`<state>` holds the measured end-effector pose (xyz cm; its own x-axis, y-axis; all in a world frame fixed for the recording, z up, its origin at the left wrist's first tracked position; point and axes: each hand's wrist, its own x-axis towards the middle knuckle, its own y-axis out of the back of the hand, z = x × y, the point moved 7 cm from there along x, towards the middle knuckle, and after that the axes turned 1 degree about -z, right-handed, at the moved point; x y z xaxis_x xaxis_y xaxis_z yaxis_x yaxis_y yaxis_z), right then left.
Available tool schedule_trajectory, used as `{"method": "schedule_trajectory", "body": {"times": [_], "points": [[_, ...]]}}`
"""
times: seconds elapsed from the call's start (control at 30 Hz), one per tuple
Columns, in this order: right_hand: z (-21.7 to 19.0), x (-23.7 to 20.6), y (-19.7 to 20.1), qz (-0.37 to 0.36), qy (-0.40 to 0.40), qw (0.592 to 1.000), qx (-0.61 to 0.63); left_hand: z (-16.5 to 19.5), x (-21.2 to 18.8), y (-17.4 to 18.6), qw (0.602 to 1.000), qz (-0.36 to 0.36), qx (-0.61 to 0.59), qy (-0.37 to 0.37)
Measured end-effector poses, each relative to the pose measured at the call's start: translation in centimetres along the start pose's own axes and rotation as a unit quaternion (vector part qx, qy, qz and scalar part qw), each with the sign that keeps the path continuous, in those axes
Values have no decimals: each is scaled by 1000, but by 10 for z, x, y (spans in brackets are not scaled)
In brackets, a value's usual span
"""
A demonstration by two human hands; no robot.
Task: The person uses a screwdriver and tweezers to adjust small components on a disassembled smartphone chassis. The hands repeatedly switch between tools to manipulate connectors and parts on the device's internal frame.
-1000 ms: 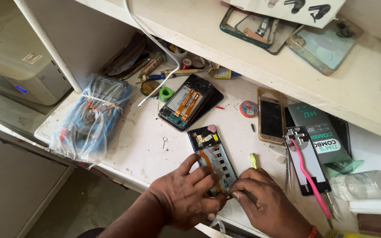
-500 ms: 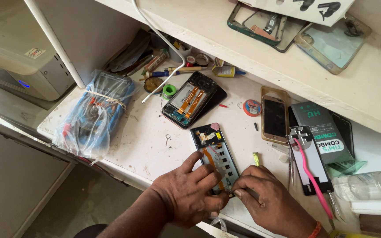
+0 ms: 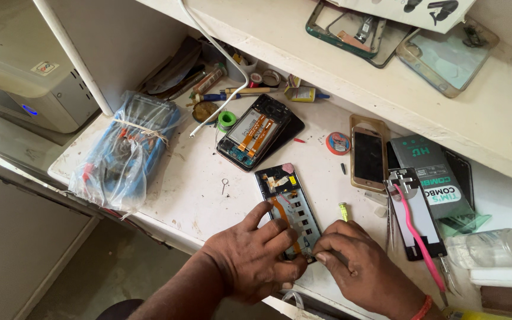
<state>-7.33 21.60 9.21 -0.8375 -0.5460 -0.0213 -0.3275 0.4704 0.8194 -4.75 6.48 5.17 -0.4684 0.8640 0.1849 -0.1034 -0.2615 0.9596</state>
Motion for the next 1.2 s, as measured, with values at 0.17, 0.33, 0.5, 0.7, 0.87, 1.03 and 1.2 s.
{"method": "schedule_trajectory", "body": {"times": [0.17, 0.33, 0.5, 0.7, 0.87, 1.03, 1.2], "points": [[2, 0, 1, -9, -10, 1000, 4, 0, 1, 0, 1000, -6, -5, 4], [2, 2, 1, -14, -5, 1000, -9, 0, 0, 0, 1000, -11, -4, 11], [2, 2, 1, -14, -23, 1000, -14, 1, -1, 3, 1000, 6, 9, 11], [1, 6, 1, -33, -51, 998, -13, 1, -1, 6, 1000, 18, 12, 5], [0, 9, 0, -48, -81, 995, -28, 1, -2, 7, 1000, 20, 10, 9], [-4, 11, 0, -46, -90, 994, -49, 1, 0, 8, 1000, 2, 9, 16], [-6, 10, 2, -34, -122, 990, -66, 1, 0, 8, 999, -23, 14, 18]]}}
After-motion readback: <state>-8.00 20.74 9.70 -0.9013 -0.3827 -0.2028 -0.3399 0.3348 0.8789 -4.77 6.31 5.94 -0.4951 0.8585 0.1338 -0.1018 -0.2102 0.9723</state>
